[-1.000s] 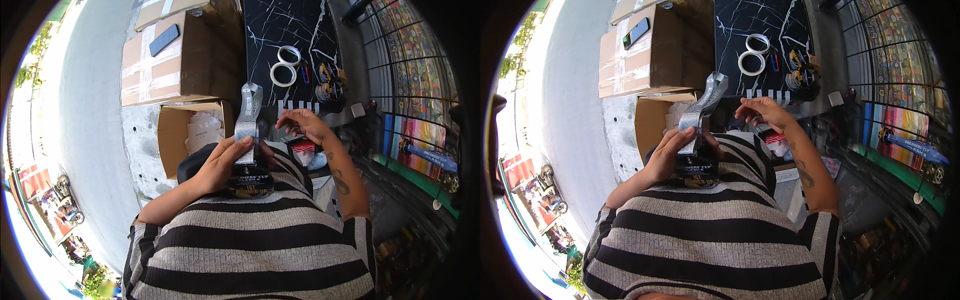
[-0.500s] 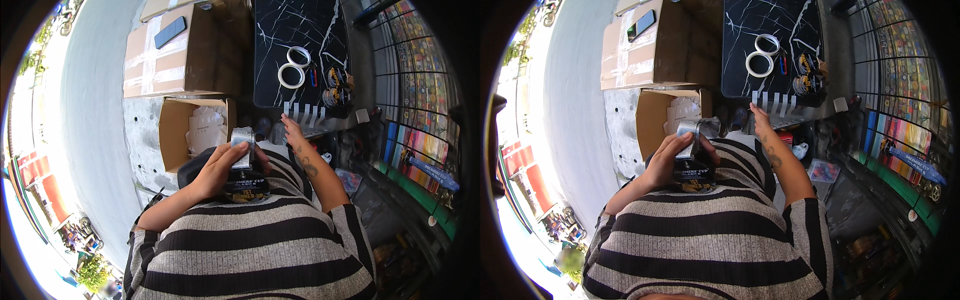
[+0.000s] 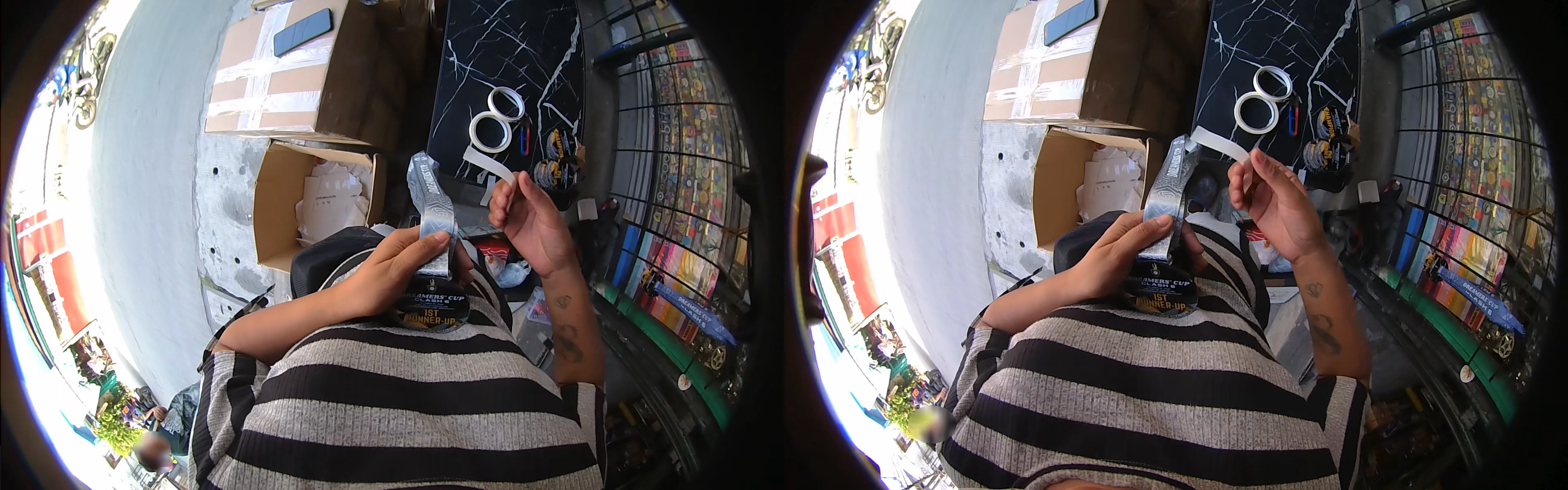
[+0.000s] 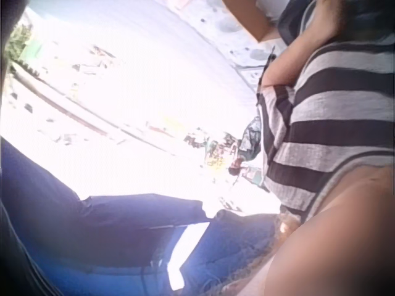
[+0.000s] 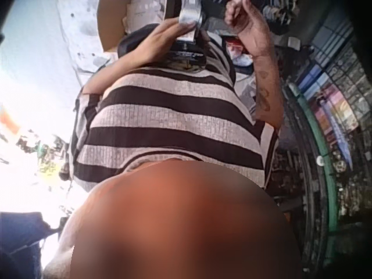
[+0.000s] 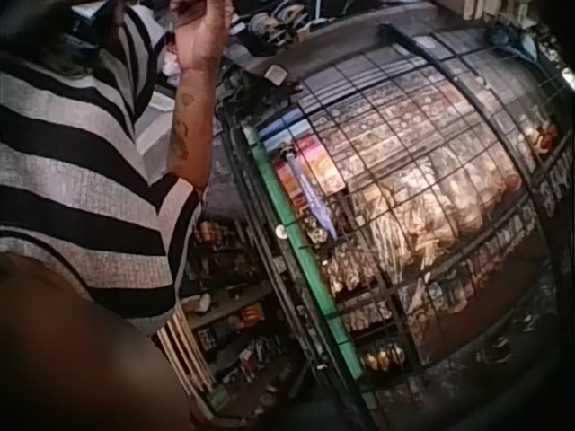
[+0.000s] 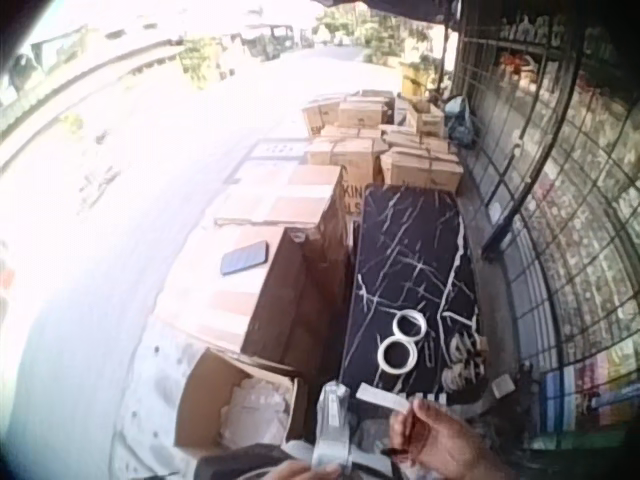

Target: The person assembles medals by cutting white tape into strips, attaching them to medal ribbons, and securing the ribbons to the medals. They then place the assembled medals into a cardboard box.

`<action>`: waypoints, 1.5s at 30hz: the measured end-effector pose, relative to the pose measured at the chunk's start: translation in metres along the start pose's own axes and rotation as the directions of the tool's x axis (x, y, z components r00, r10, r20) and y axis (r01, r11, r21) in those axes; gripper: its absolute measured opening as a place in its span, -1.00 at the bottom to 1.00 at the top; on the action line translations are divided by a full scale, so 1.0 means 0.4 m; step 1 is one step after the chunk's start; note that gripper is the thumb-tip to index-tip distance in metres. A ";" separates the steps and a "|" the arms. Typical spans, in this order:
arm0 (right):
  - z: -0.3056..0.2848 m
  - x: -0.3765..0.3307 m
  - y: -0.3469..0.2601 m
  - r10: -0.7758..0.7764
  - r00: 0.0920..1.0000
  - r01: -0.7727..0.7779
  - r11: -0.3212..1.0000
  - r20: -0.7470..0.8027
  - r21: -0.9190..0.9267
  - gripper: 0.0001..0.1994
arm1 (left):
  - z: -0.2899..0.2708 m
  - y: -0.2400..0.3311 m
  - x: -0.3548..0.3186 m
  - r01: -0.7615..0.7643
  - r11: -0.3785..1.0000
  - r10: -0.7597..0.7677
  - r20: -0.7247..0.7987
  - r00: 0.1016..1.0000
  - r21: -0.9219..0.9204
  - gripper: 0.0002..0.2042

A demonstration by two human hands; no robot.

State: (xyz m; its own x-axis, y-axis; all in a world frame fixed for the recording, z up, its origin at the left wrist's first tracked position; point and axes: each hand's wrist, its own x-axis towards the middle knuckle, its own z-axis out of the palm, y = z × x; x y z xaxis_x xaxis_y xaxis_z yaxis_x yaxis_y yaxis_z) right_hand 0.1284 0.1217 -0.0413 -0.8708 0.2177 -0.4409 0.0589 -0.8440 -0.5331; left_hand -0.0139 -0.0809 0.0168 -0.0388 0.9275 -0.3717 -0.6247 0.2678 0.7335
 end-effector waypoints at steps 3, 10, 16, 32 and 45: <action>0.145 -0.064 -0.048 -0.022 0.998 0.039 0.960 0.064 -0.278 -0.80 | 0.013 0.005 -0.001 0.027 0.998 -0.026 0.020 0.999 -0.050 -0.60; 0.219 -0.055 -0.043 0.069 0.997 -0.080 0.878 -0.041 -0.472 -0.76 | 0.022 0.006 0.007 -0.001 1.000 0.001 0.003 1.000 -0.012 -0.69; 0.222 -0.073 -0.023 0.036 0.992 -0.090 0.873 -0.122 -0.479 -0.76 | 0.019 0.016 0.000 0.000 1.000 -0.001 0.034 0.999 0.020 -0.68; 0.236 -0.084 -0.036 0.044 0.993 -0.092 0.857 -0.105 -0.507 -0.78 | 0.029 0.023 0.002 -0.033 0.974 0.034 0.001 0.999 0.226 -0.61; 0.199 -0.061 -0.078 0.148 0.989 -0.113 0.640 -0.023 -0.760 -0.68 | 0.039 0.061 -0.004 0.225 0.938 -0.204 -0.107 0.973 0.262 -0.59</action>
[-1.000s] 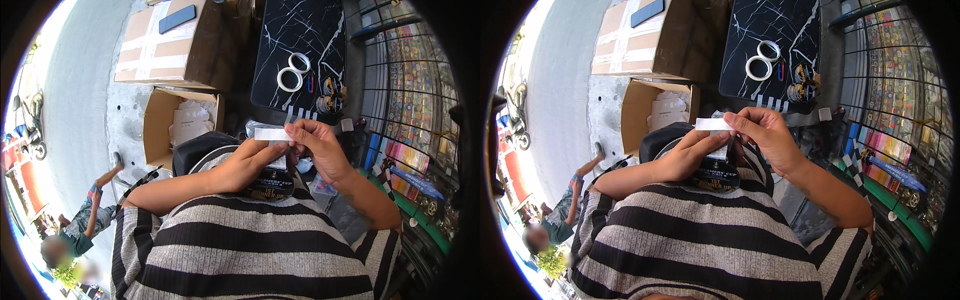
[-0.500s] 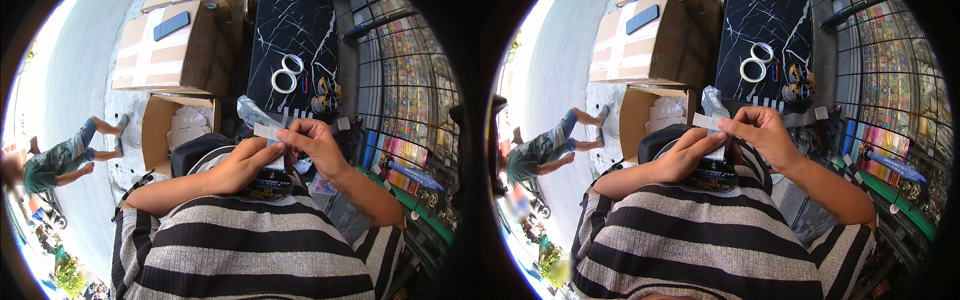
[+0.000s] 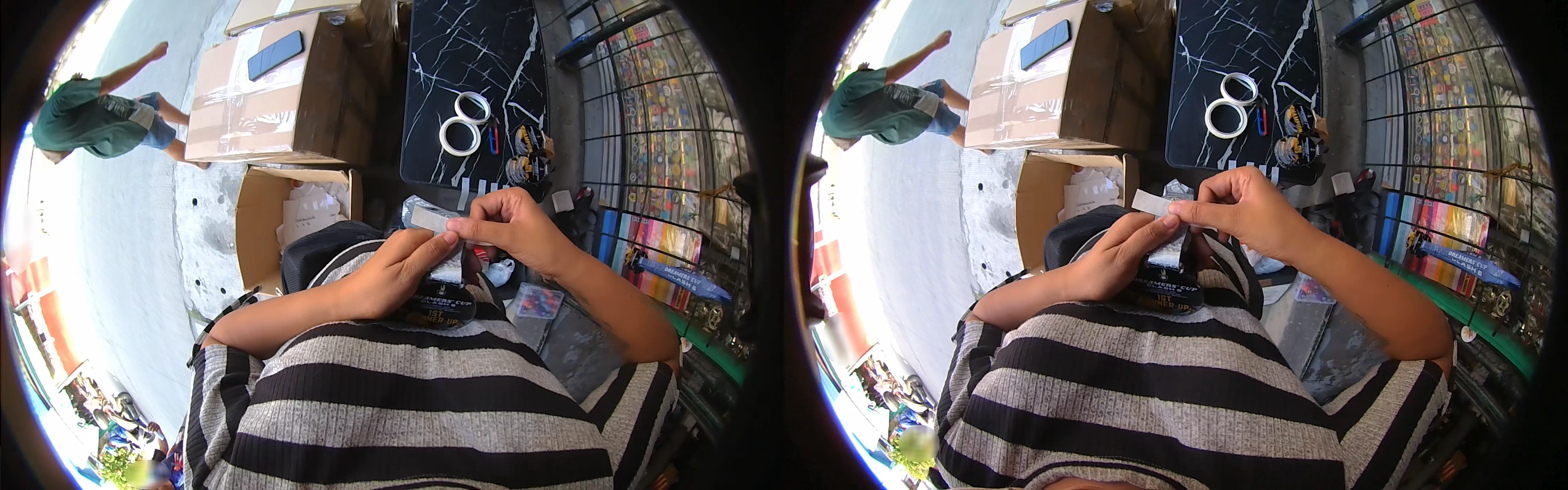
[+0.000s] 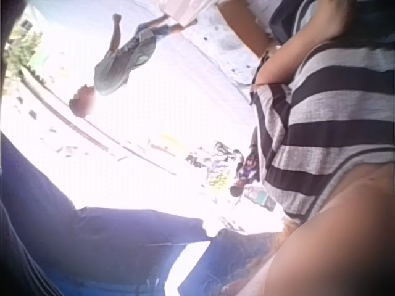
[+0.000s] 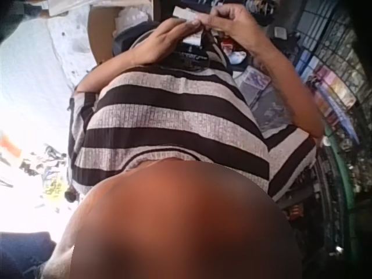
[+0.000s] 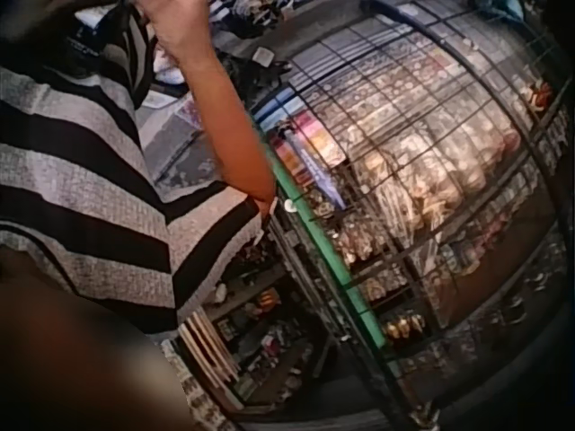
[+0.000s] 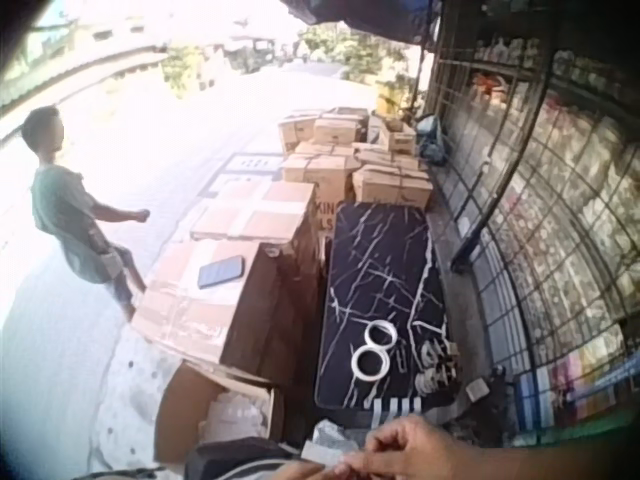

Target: The person assembles medals by cutting white tape into strips, attaching them to medal ribbons, and securing the ribbons to the medals. They then place the assembled medals into a cardboard box.

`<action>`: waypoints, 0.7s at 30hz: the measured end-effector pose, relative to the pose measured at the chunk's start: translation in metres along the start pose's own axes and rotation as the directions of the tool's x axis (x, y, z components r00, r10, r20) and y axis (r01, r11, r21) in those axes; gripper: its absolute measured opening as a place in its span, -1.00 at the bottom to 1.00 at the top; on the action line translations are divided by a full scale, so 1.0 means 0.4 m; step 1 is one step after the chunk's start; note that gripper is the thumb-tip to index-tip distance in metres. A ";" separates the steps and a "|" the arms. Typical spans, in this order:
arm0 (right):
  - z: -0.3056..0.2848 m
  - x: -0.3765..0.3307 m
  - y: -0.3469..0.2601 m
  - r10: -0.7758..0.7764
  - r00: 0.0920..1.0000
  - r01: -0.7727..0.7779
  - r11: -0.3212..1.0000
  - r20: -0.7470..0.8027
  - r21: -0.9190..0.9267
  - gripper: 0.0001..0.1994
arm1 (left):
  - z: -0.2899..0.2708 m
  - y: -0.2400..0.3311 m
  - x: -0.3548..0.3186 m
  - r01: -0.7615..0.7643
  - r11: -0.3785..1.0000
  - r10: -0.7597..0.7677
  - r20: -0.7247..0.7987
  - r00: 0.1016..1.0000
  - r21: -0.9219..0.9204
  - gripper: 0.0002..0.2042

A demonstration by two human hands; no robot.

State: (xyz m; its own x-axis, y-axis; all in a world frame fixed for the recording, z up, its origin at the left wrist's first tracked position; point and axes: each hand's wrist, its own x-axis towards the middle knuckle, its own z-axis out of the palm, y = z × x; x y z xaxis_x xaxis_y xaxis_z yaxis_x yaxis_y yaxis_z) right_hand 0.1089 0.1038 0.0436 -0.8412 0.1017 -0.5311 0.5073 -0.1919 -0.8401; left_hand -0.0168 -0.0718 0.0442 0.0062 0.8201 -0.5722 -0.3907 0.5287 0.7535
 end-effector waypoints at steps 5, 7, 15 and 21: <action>-0.024 -0.006 -0.039 0.037 0.999 -0.036 0.985 0.003 -0.171 -0.63 | 0.005 0.012 0.005 0.017 0.999 -0.016 -0.022 1.000 0.036 -0.62; -0.028 -0.008 -0.055 0.035 0.999 -0.032 0.970 0.010 -0.242 -0.63 | 0.004 0.012 0.004 0.004 0.998 -0.002 -0.022 1.000 0.066 -0.63; -0.027 -0.017 -0.090 0.002 0.998 -0.040 0.826 -0.067 -0.563 -0.58 | 0.005 -0.017 0.028 -0.146 0.985 0.148 0.013 0.989 -0.094 -0.63; -0.051 -0.016 -0.112 0.051 0.995 -0.095 0.576 -0.081 -0.812 -0.49 | 0.005 -0.019 0.030 -0.171 0.981 0.176 0.044 0.983 -0.093 -0.61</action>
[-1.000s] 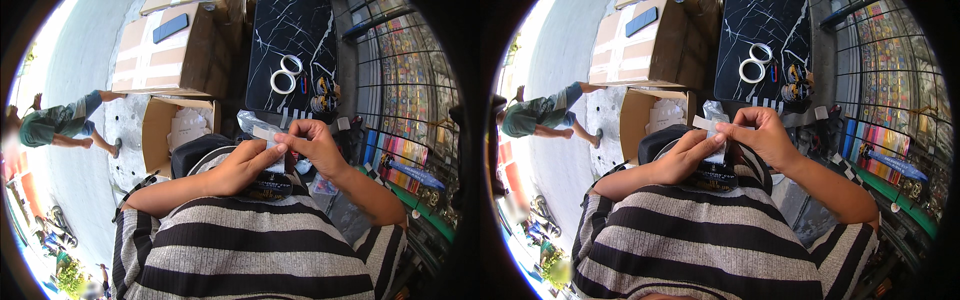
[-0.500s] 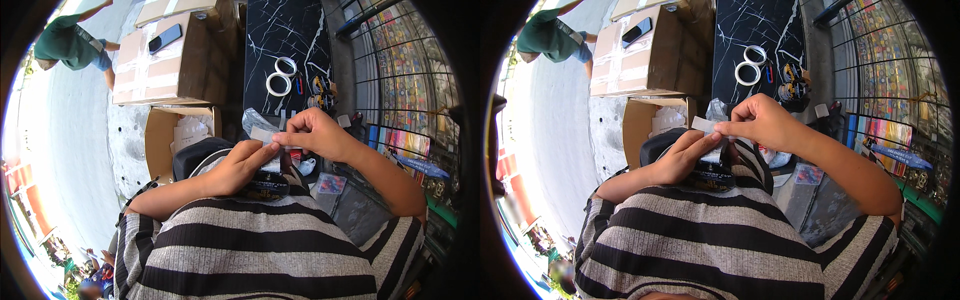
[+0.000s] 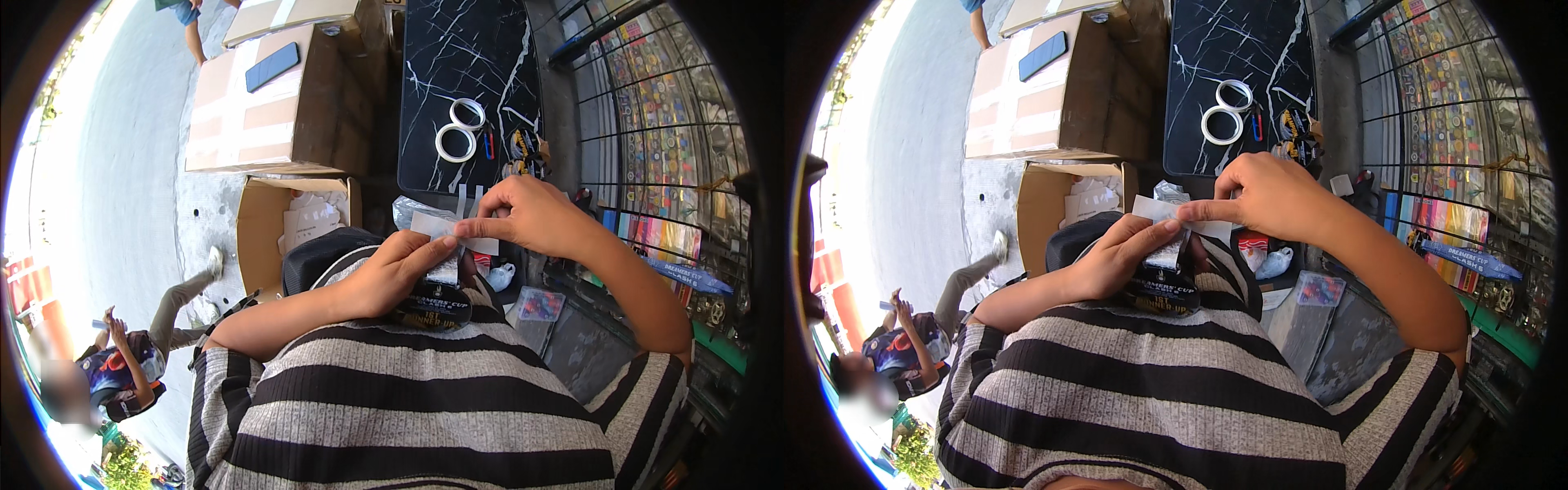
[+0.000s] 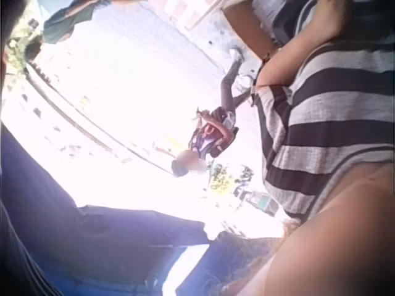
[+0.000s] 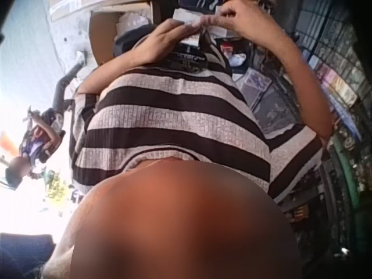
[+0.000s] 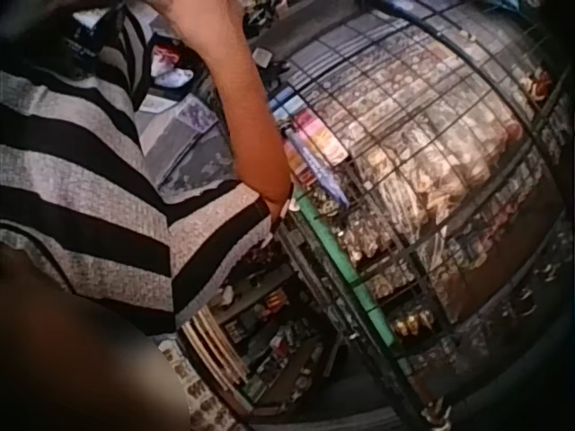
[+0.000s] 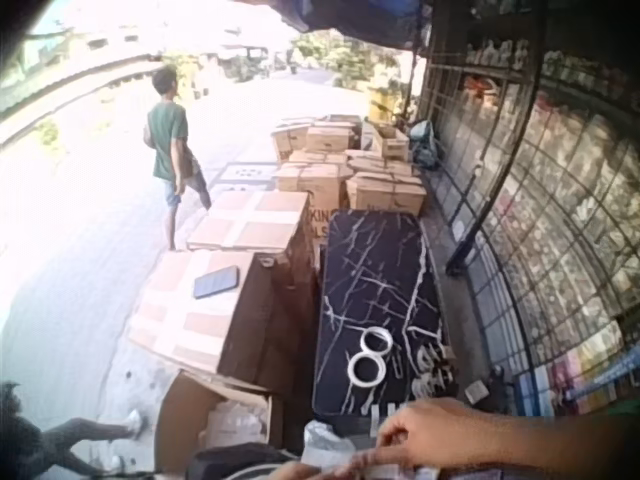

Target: The person assembles medals by cutting white tape into strips, attaching them to medal ribbons, and securing the ribbons to the medals. They then place the assembled medals into a cardboard box.

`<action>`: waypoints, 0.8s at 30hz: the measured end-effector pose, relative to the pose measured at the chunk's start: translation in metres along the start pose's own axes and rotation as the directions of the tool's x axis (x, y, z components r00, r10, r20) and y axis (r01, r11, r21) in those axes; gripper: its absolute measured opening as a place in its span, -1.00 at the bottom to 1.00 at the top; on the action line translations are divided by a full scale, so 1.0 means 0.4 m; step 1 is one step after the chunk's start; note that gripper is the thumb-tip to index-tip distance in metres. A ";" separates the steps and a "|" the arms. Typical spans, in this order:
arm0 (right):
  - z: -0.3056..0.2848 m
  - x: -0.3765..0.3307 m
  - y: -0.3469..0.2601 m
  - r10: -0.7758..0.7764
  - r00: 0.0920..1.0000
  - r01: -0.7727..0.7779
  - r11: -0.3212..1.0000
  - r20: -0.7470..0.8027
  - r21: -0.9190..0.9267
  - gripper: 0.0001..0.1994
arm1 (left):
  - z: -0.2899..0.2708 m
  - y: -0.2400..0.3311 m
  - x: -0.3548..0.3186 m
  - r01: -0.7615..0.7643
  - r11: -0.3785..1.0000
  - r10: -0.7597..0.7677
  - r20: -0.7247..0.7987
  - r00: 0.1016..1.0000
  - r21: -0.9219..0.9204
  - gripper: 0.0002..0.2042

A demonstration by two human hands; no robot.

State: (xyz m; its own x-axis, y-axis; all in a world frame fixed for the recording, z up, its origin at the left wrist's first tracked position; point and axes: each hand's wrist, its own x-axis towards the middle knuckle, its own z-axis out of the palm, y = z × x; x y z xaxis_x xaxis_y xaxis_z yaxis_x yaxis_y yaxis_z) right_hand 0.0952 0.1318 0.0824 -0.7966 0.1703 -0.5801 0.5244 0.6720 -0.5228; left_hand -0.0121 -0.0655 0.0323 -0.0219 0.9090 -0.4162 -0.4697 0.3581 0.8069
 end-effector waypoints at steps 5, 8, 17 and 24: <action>-0.010 0.079 0.003 -0.479 0.865 0.487 0.735 -0.148 0.471 -0.41 | 0.006 0.011 0.003 -0.087 0.994 0.096 0.121 0.988 -0.072 -0.59; 0.021 0.131 -0.013 -0.582 0.809 0.358 0.599 0.082 0.716 -0.53 | -0.003 0.018 0.001 -0.088 0.996 0.091 0.156 0.983 -0.028 -0.58; -0.050 0.170 -0.036 -0.603 0.755 0.373 0.720 0.260 0.585 -0.68 | -0.033 0.029 -0.013 -0.068 0.998 0.062 0.237 0.970 0.017 -0.53; -0.101 0.145 -0.064 -0.669 0.698 0.432 0.678 0.257 0.594 -0.73 | -0.039 0.032 -0.020 -0.089 0.995 0.074 0.272 0.960 0.042 -0.54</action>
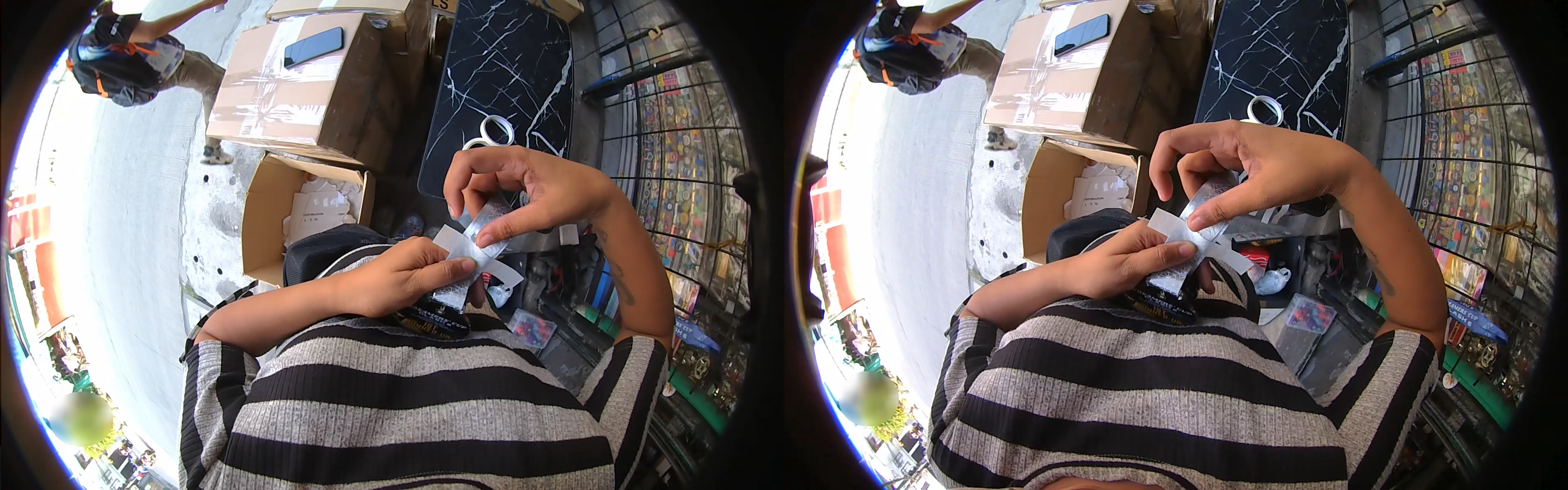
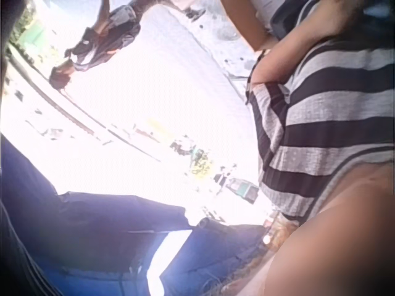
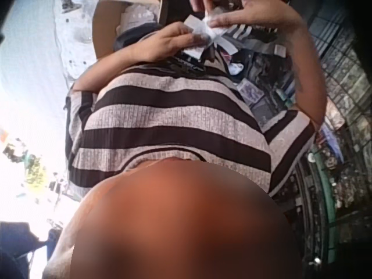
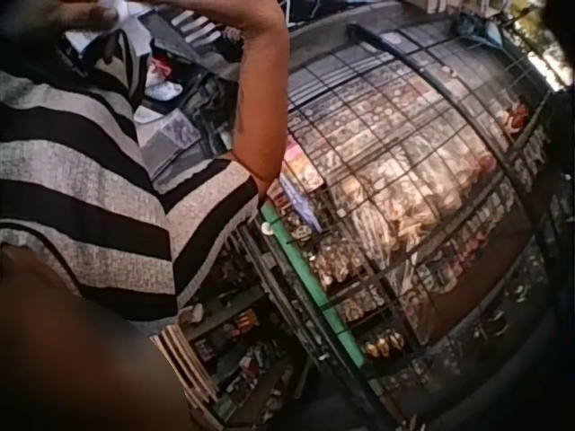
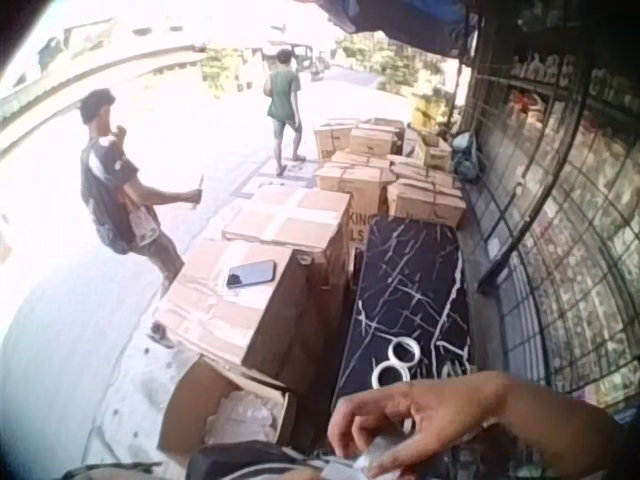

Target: The person assembles medals by cutting white tape into strips, attaching them to medal ribbons, and securing the ribbons to the medals. They then place the assembled medals into a cardboard box.

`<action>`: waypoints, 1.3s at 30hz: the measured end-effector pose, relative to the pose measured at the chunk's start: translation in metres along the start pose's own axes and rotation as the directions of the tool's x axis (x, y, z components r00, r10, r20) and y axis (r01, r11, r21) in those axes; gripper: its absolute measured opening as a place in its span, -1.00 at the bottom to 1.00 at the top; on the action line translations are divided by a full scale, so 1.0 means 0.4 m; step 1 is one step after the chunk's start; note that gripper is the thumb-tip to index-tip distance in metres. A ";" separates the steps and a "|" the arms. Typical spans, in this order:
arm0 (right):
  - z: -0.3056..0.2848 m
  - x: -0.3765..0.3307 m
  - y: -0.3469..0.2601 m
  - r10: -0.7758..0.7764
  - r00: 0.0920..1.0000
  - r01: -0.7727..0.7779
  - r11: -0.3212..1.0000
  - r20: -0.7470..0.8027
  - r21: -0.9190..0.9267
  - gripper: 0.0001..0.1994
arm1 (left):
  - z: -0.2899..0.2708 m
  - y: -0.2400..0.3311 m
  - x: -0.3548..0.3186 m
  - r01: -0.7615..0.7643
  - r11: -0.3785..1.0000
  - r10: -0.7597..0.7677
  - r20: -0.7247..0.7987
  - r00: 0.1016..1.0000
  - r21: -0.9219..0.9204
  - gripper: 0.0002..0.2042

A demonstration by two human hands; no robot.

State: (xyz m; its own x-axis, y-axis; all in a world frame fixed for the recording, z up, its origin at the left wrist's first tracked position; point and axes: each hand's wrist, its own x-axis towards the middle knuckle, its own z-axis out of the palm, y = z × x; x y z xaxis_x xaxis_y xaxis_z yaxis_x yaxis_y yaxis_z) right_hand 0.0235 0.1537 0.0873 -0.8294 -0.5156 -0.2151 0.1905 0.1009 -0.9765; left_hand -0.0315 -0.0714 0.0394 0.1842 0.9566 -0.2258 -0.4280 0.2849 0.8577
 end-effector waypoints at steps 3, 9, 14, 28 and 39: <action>-0.005 0.000 -0.019 0.026 0.995 -0.025 1.000 0.094 -0.010 -0.81 | 0.003 0.002 0.001 0.018 1.000 -0.018 -0.012 1.000 0.002 -0.52; -0.005 -0.014 -0.059 0.098 0.990 -0.073 0.973 0.104 -0.221 -0.76 | 0.009 0.009 0.005 -0.001 1.000 0.001 0.002 1.000 0.017 -0.52; 0.001 -0.015 -0.064 0.045 0.996 -0.020 0.950 0.074 -0.312 -0.75 | 0.015 0.011 0.009 -0.039 0.998 0.039 0.005 0.999 -0.040 -0.54; -0.002 -0.029 -0.096 0.121 0.991 -0.079 0.872 0.056 -0.483 -0.79 | 0.036 -0.011 0.021 -0.089 0.985 0.061 -0.183 0.981 -0.149 -0.58; -0.007 -0.030 -0.105 0.199 0.978 -0.145 0.856 0.058 -0.497 -0.78 | 0.031 0.005 0.027 0.003 0.992 -0.011 -0.062 0.998 -0.126 -0.57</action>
State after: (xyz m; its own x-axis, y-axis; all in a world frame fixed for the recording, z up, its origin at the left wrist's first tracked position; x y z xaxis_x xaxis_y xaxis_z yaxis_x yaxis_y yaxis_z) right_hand 0.0242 0.1580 0.1311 -0.7429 -0.5337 -0.4040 0.0218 0.5839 -0.8115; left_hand -0.0194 -0.0613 0.0443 0.1332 0.9555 -0.2632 -0.5355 0.2928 0.7921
